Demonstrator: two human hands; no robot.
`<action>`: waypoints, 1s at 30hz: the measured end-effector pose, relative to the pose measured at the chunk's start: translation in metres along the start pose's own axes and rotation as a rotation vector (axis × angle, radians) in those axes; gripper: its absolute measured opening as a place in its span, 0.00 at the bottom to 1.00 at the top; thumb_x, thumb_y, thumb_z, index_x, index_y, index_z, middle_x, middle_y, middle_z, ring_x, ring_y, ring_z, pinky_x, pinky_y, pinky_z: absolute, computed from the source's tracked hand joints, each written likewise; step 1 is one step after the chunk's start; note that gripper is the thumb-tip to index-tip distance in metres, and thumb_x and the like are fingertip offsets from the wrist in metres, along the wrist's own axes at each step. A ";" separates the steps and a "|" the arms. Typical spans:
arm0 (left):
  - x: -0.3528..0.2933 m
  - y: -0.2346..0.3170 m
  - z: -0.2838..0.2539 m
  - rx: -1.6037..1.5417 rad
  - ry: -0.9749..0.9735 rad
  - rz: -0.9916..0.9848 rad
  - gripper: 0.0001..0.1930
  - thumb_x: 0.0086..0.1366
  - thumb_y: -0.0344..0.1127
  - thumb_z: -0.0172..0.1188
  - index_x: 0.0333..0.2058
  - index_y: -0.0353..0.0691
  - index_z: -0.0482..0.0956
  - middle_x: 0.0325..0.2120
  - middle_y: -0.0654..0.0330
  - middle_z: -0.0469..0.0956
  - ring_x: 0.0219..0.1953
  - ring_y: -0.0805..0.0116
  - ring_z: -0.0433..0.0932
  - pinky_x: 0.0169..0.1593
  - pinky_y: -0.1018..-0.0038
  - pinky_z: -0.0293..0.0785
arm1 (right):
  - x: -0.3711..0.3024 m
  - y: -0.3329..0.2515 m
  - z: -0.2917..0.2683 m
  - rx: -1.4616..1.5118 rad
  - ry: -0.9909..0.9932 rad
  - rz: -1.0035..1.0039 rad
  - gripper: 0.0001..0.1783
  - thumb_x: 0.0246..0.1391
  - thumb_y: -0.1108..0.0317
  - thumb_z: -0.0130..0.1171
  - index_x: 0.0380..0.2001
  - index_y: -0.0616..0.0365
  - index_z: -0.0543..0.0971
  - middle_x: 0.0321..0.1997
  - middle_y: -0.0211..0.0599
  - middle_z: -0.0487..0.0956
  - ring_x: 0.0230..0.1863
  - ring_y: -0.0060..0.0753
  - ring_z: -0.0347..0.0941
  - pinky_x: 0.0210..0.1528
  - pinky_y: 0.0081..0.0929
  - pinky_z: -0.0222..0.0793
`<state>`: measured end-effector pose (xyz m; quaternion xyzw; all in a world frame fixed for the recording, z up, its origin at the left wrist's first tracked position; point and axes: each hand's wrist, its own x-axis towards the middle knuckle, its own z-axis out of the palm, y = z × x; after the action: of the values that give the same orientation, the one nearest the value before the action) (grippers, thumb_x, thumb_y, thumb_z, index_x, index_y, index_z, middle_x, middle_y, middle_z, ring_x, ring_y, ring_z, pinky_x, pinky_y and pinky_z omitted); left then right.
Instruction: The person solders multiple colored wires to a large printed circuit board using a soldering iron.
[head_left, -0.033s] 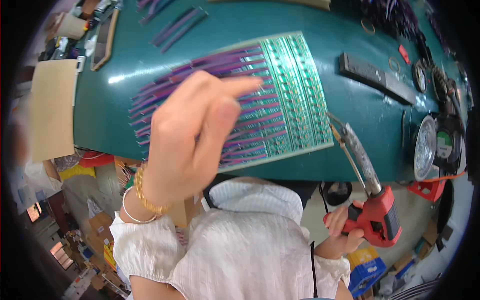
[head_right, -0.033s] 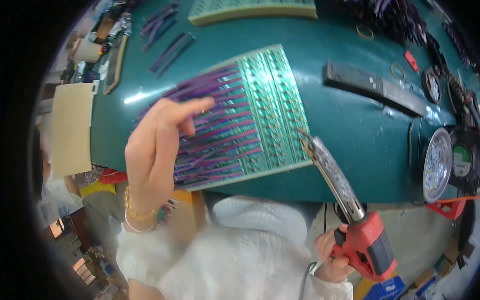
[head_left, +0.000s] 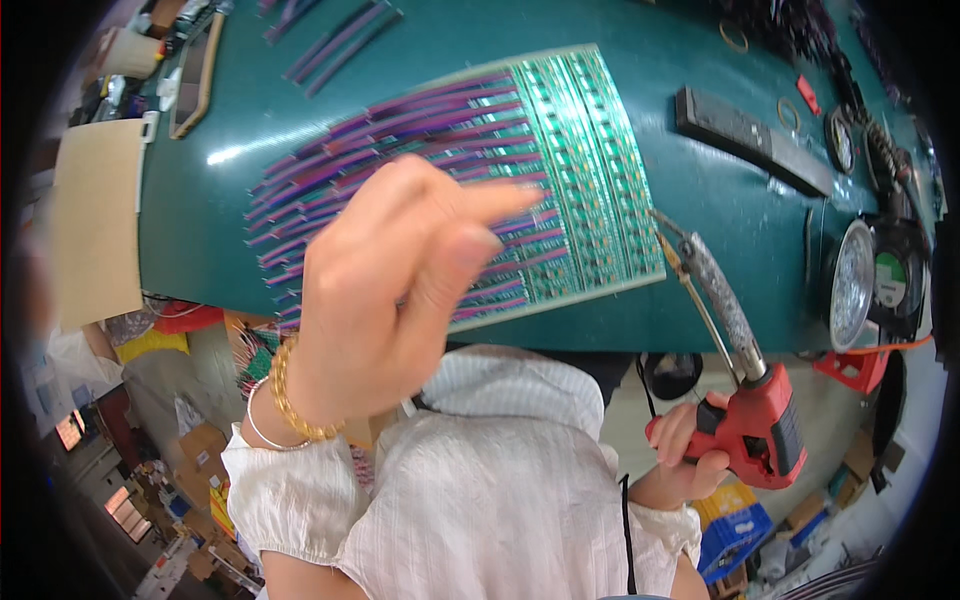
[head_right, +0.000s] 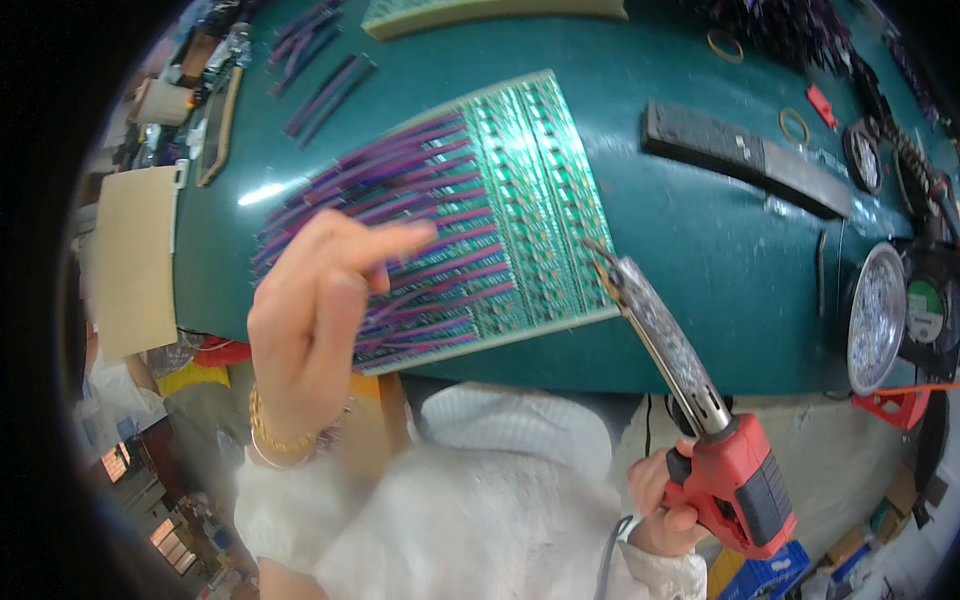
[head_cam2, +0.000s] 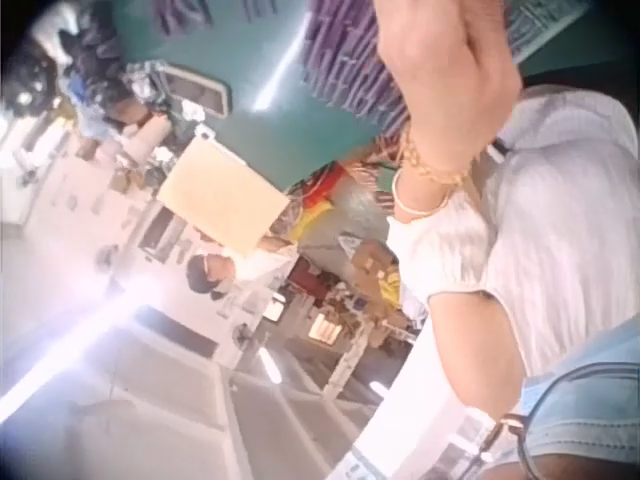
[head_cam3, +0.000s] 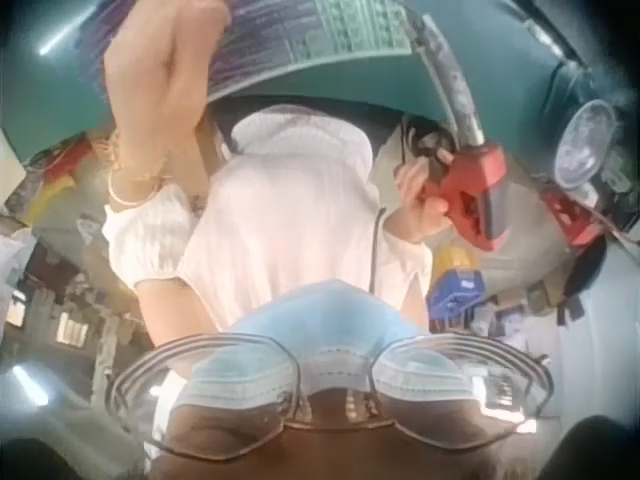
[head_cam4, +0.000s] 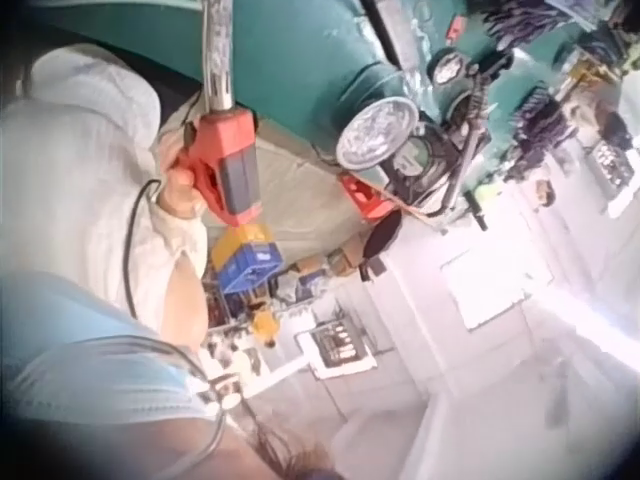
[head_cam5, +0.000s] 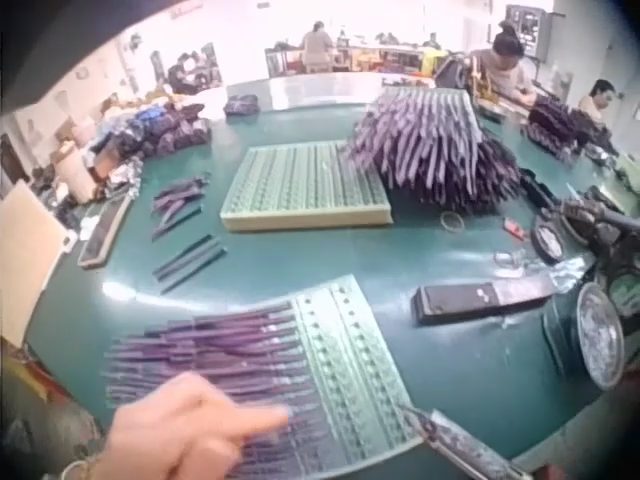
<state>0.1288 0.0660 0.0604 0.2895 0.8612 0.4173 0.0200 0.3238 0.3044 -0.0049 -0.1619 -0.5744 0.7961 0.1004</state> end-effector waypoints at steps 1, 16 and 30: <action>-0.004 0.009 0.004 0.030 -0.018 -0.040 0.09 0.63 0.25 0.54 0.37 0.33 0.82 0.25 0.57 0.74 0.27 0.70 0.69 0.32 0.77 0.64 | 0.002 0.000 0.002 -0.003 -0.005 -0.009 0.46 0.48 0.35 0.60 0.55 0.66 0.64 0.13 0.27 0.67 0.14 0.25 0.61 0.20 0.27 0.58; -0.011 0.015 0.067 0.259 0.044 -0.264 0.07 0.52 0.26 0.66 0.24 0.41 0.75 0.21 0.64 0.74 0.25 0.67 0.68 0.29 0.73 0.61 | 0.002 0.010 -0.006 -0.027 -0.075 -0.177 0.40 0.56 0.40 0.56 0.54 0.69 0.63 0.11 0.28 0.69 0.10 0.23 0.62 0.15 0.22 0.60; -0.009 0.009 0.069 0.241 0.065 -0.262 0.09 0.48 0.24 0.66 0.21 0.43 0.73 0.18 0.68 0.72 0.19 0.74 0.66 0.29 0.75 0.58 | -0.006 -0.014 -0.050 -0.154 -0.301 -0.054 0.50 0.48 0.33 0.60 0.60 0.64 0.62 0.14 0.27 0.71 0.13 0.23 0.65 0.19 0.22 0.63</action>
<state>0.1595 0.1146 0.0205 0.1614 0.9355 0.3142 0.0113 0.3476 0.3506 -0.0054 -0.0327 -0.6465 0.7619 0.0220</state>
